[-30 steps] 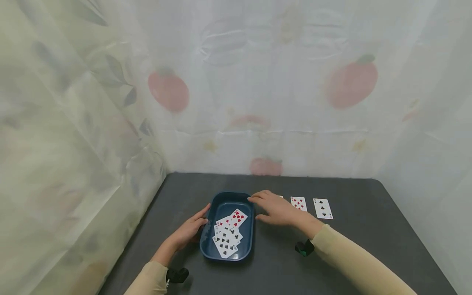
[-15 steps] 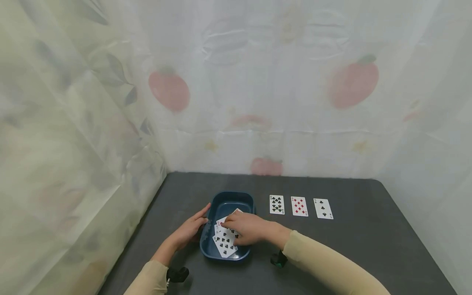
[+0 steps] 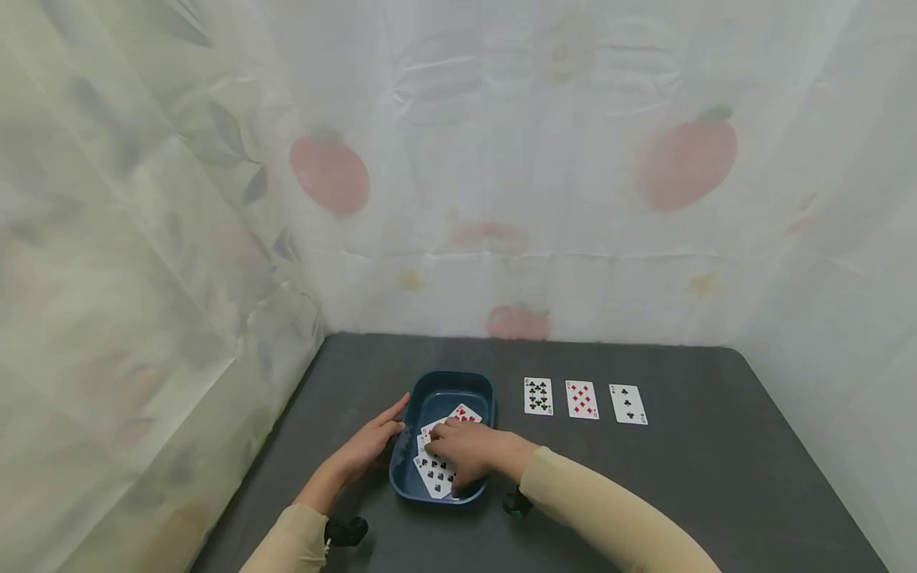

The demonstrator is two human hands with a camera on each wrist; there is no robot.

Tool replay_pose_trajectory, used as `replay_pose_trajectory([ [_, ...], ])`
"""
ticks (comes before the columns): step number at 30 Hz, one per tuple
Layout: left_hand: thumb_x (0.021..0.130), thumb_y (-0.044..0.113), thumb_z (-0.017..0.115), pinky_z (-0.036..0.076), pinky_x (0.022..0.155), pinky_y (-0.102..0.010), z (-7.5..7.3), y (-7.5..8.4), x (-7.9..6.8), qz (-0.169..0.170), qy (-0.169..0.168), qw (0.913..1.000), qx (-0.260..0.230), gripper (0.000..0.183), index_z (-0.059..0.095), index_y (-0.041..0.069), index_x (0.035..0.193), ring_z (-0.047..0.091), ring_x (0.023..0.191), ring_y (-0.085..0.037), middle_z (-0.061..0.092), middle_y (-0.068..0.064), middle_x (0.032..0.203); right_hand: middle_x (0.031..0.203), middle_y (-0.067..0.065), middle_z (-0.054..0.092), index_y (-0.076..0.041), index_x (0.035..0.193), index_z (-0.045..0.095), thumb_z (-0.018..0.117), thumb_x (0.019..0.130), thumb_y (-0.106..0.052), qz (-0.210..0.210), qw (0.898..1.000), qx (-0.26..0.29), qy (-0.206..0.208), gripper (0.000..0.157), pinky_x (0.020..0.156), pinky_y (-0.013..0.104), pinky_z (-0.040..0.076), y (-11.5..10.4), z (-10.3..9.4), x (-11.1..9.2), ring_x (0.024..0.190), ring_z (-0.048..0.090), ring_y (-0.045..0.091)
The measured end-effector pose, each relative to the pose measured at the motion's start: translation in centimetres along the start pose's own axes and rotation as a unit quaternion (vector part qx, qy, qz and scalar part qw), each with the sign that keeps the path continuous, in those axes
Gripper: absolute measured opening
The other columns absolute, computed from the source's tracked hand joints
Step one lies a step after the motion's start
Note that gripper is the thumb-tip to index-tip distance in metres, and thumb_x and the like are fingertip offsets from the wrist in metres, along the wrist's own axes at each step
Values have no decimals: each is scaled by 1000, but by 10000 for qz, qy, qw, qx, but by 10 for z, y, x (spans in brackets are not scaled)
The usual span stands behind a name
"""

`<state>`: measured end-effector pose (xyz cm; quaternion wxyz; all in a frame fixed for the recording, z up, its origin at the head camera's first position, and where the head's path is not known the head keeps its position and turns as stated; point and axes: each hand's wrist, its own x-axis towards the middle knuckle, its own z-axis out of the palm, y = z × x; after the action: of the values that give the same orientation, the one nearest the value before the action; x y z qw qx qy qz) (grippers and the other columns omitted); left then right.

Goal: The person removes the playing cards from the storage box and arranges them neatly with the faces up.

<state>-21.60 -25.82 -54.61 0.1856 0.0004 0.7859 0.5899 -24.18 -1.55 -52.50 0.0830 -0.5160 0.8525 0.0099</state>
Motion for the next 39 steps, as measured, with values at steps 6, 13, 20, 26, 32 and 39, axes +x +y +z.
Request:
replay_pose_trajectory([
  [6, 109, 25, 44, 49, 89, -68, 0, 1, 0, 45, -45, 10000, 52, 59, 25, 39, 163, 37, 142, -46, 20, -15, 168, 141, -4, 53, -24, 143, 59, 91, 70, -54, 111, 9998, 70, -136, 85, 103, 29, 45, 1, 0, 4, 125, 49, 13],
  [13, 109, 25, 44, 51, 88, -66, 0, 1, 0, 37, -46, 10000, 36, 59, 24, 38, 163, 41, 139, -45, 25, -18, 166, 143, -5, 51, -26, 142, 60, 92, 68, -55, 209, 9994, 114, -259, 86, 103, 32, 45, 0, 0, 6, 127, 47, 13],
  [20, 109, 25, 45, 51, 88, -67, 0, 2, 0, 4, 0, 10000, 50, 59, 26, 38, 163, 41, 139, -47, 22, -18, 167, 138, -7, 54, -24, 136, 62, 93, 68, -52, 172, 9994, 221, -202, 80, 100, 29, 47, -3, -6, 3, 120, 49, 10],
  [26, 109, 24, 45, 50, 88, -68, 0, 3, 1, 2, 5, 10000, 49, 59, 26, 38, 163, 39, 140, -47, 20, -16, 168, 134, -8, 55, -23, 134, 61, 93, 69, -51, 263, 9990, 302, -222, 77, 102, 29, 45, -3, -7, 3, 116, 49, 10],
  [32, 108, 25, 45, 51, 88, -67, 1, 3, 0, -8, 21, 10000, 87, 60, 25, 36, 164, 39, 140, -48, 19, -16, 168, 130, -8, 56, -22, 132, 60, 94, 68, -51, 325, 9987, 324, -216, 78, 103, 27, 44, -4, -6, 3, 114, 50, 9],
  [39, 108, 25, 46, 51, 87, -68, 1, 3, -1, 10, 27, 9999, 106, 60, 26, 36, 163, 39, 140, -47, 20, -16, 168, 129, -8, 56, -21, 133, 58, 94, 68, -50, 323, 9988, 332, -141, 80, 102, 26, 43, -6, -6, 1, 114, 50, 10],
])
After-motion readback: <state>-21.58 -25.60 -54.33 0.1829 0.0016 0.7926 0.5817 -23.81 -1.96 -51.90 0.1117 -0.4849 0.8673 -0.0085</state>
